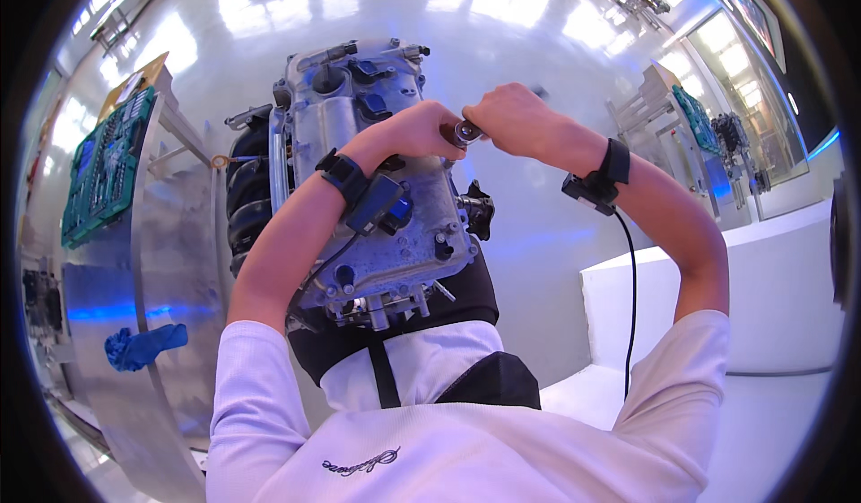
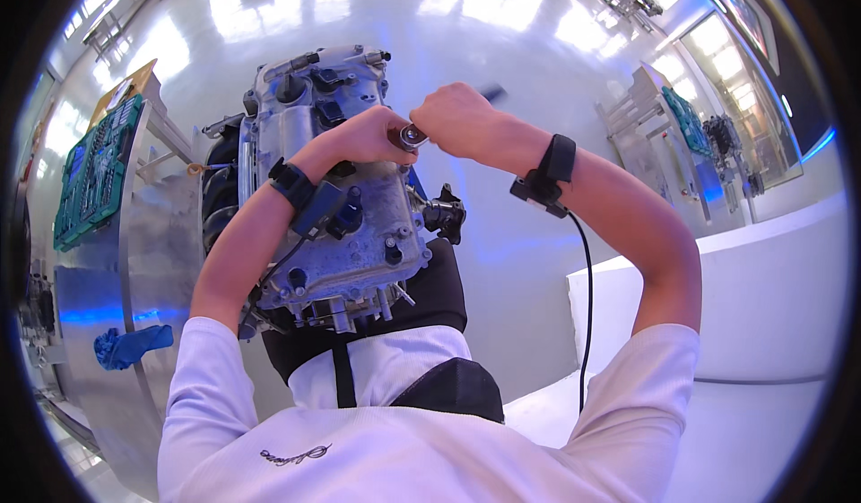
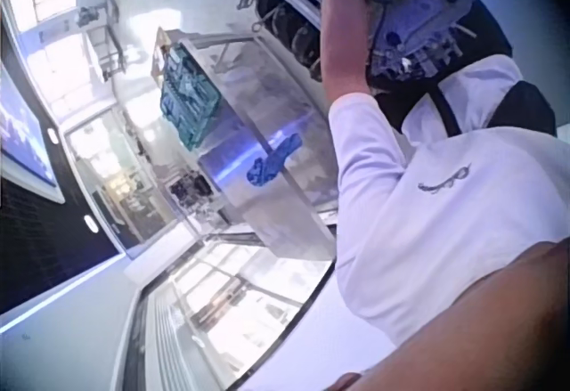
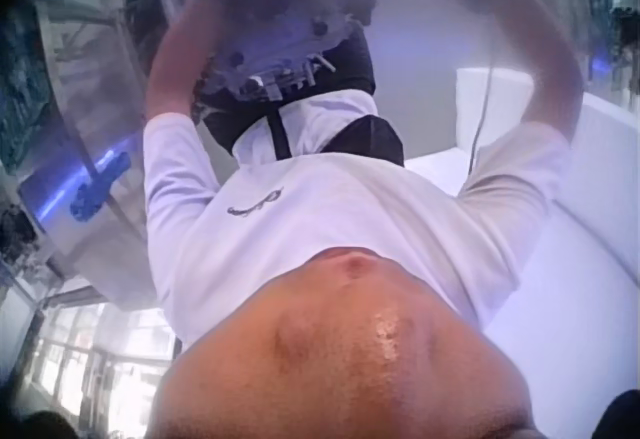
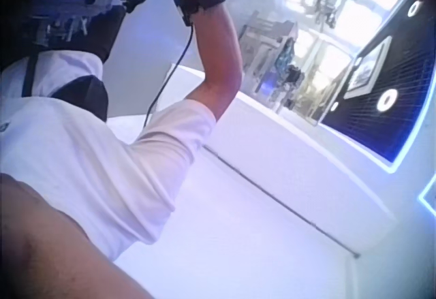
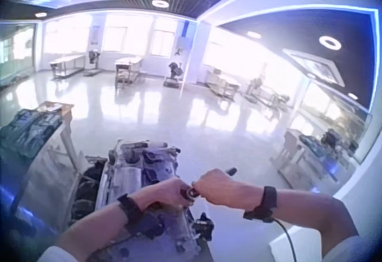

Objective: Using a socket wrench to remove or tighten bolts on an engine block valve cover.

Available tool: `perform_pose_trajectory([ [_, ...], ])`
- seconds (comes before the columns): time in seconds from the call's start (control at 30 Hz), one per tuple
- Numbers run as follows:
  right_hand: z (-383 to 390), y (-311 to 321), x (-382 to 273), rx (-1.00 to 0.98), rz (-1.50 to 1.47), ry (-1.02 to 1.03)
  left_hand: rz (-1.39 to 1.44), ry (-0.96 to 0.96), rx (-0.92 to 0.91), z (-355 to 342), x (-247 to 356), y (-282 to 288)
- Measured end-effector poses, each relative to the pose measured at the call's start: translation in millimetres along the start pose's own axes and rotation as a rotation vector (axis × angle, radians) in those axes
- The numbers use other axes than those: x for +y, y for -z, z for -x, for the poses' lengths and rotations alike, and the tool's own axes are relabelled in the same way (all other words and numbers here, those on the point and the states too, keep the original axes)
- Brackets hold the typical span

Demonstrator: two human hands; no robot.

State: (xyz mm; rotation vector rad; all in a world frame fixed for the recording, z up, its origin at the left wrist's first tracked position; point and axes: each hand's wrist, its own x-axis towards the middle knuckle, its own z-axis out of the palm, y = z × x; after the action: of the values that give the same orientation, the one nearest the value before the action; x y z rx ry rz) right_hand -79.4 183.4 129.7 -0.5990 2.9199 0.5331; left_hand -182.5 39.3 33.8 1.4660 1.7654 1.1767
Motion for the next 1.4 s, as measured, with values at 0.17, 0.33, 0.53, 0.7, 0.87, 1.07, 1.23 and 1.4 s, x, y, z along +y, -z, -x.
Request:
perform_pose_trajectory([
  [0.17,2.6,22.9,-6.5,-0.58,-0.774,-0.288,-0.145,0.033,-0.021,-2.9,11.5,1.2],
  [0.33,0.9,27.4,-12.0,-0.389,-0.365,-0.216,-0.061,0.053,-0.07,4.6,17.7,1.2],
  [0.53,-7.4,10.5,-6.8,-0.073,-0.018,-0.02,-0.014,-0.017,-0.1,-0.3,3.6,1.6],
  [0.7,4.2,26.5,-20.6,-0.341,-0.239,-0.281,-0.175,0.066,0.007,-2.6,2.7,2.6],
  [0.87,21.3,6.1,-24.2,-0.115,-0.294,-0.329,-0.173,0.044,-0.059,-5.1,11.2,3.1],
  [1.07,6.7,-18.8,-21.4,-0.035,-0.133,-0.375,-0.214,0.01,0.012,-12.9,0.6,-0.7],
  [1.23,6.3,-7.5,-37.1,-0.047,-0.11,-0.393,-0.104,-0.001,-0.025,-9.5,-9.0,3.2],
  [1.4,5.5,-7.9,-36.4,-0.093,-0.16,-0.415,-0.017,-0.01,-0.055,-7.3,-8.7,-0.3],
])
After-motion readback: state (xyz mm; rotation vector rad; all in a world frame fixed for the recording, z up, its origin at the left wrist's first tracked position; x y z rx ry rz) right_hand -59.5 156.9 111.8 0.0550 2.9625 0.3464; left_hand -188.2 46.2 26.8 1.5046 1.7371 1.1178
